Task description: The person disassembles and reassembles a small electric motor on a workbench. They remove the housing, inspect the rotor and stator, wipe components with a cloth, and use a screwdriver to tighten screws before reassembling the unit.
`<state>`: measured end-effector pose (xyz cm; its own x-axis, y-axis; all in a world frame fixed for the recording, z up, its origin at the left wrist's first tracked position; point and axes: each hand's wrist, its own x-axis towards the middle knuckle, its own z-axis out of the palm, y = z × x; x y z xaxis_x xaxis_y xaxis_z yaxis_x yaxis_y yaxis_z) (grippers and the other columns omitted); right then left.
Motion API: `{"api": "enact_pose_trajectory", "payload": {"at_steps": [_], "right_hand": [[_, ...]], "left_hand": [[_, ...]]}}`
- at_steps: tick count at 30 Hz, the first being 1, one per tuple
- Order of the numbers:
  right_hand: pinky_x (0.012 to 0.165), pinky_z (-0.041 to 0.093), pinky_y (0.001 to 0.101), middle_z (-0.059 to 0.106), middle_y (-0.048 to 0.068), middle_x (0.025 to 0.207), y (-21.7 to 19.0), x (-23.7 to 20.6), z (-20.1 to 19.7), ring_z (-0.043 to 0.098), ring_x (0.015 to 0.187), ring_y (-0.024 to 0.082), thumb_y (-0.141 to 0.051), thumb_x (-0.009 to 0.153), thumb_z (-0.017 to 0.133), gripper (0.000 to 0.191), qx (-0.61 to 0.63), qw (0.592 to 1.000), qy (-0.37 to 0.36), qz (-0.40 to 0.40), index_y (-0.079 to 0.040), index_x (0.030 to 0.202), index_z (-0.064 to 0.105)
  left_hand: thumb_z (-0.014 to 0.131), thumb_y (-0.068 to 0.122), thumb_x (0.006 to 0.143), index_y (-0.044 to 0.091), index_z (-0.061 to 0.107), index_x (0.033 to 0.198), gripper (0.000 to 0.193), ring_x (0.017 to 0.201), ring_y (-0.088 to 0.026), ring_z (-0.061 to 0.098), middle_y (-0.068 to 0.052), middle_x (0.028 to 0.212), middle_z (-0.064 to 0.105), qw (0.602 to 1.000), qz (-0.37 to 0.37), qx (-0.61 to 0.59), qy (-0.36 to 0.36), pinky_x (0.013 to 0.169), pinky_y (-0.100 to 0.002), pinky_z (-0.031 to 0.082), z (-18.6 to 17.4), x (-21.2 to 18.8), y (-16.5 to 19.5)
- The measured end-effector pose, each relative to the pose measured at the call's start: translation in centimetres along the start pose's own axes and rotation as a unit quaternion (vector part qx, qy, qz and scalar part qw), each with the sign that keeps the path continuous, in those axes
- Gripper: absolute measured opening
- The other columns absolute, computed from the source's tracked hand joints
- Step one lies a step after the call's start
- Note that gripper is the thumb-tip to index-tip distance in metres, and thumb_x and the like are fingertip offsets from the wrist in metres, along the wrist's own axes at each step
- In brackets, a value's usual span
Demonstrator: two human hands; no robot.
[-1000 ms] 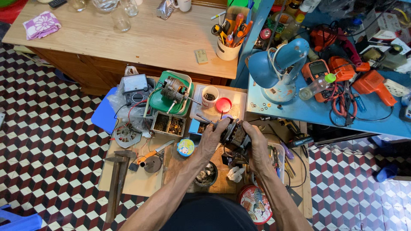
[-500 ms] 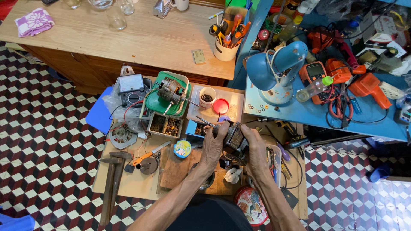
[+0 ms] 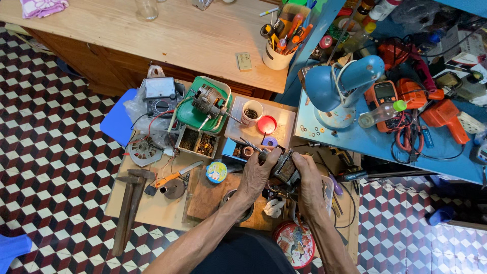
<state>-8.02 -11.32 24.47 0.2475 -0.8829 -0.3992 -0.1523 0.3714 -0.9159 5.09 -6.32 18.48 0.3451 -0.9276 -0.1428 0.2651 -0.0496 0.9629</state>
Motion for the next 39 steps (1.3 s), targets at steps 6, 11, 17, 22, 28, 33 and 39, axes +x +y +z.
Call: {"api": "enact_pose_trajectory", "payload": {"at_steps": [6,11,17,22,28,33,39], "right_hand": [[0.075,0.051,0.0321,0.059,0.003,0.095,0.4,0.8,-0.4,0.057,0.085,0.013,-0.045,0.092,0.062,0.041,0.034,0.999,-0.011,0.014,-0.006,0.106,0.061],[0.076,0.049,0.0308,0.058,0.004,0.095,0.4,1.3,-0.2,0.055,0.086,0.013,-0.042,0.096,0.064,0.039,0.055,0.998,-0.014,0.006,-0.005,0.105,0.061],[0.072,0.052,0.0308,0.064,0.007,0.097,-0.1,0.1,0.7,0.060,0.083,0.013,-0.044,0.094,0.058,0.043,-0.047,0.997,0.048,0.029,-0.006,0.112,0.065],[0.074,0.050,0.0282,0.061,0.004,0.094,0.0,0.5,1.1,0.056,0.082,0.011,-0.046,0.097,0.056,0.044,-0.036,0.999,0.020,-0.003,-0.005,0.109,0.063],[0.072,0.050,0.0324,0.058,0.003,0.092,0.3,0.6,1.3,0.055,0.080,0.013,-0.048,0.095,0.055,0.043,-0.006,0.999,0.026,0.034,-0.008,0.110,0.059],[0.084,0.052,0.0359,0.059,0.005,0.104,0.0,0.8,1.6,0.058,0.092,0.014,-0.053,0.095,0.051,0.049,-0.014,0.999,-0.010,0.051,-0.010,0.119,0.055],[0.096,0.052,0.0395,0.066,0.004,0.119,-0.4,0.9,0.7,0.063,0.109,0.016,-0.053,0.092,0.052,0.054,0.086,0.987,-0.100,0.089,-0.015,0.129,0.058]], "left_hand": [[0.065,0.055,0.087,0.008,0.058,0.119,0.058,0.072,-0.011,0.060,-0.005,0.084,0.061,0.997,-0.063,-0.039,0.020,0.061,-0.027,0.054,0.1,0.3,0.5],[0.065,0.055,0.086,0.008,0.059,0.118,0.057,0.072,-0.010,0.057,-0.002,0.082,0.059,0.997,-0.052,-0.044,0.019,0.063,-0.027,0.052,-0.1,0.5,0.4],[0.067,0.057,0.086,0.004,0.065,0.109,0.058,0.075,-0.011,0.056,-0.002,0.080,0.058,0.999,-0.033,0.000,0.029,0.068,-0.027,0.051,-0.6,0.7,0.2],[0.068,0.058,0.085,0.003,0.067,0.107,0.059,0.074,-0.012,0.056,-0.001,0.080,0.059,0.998,-0.048,0.002,0.031,0.068,-0.028,0.051,-0.8,0.8,0.2],[0.065,0.061,0.085,0.004,0.063,0.109,0.062,0.075,-0.011,0.055,-0.001,0.081,0.054,0.999,-0.035,-0.013,0.029,0.068,-0.028,0.051,-0.8,0.9,0.5],[0.064,0.062,0.085,0.006,0.064,0.113,0.063,0.074,-0.010,0.055,0.000,0.083,0.057,0.998,-0.056,-0.037,-0.006,0.064,-0.028,0.049,-1.8,1.1,0.2],[0.065,0.063,0.088,-0.002,0.064,0.114,0.070,0.081,-0.010,0.059,-0.002,0.089,0.062,0.997,-0.027,-0.065,-0.034,0.070,-0.026,0.053,-2.6,2.0,-0.4]]}}
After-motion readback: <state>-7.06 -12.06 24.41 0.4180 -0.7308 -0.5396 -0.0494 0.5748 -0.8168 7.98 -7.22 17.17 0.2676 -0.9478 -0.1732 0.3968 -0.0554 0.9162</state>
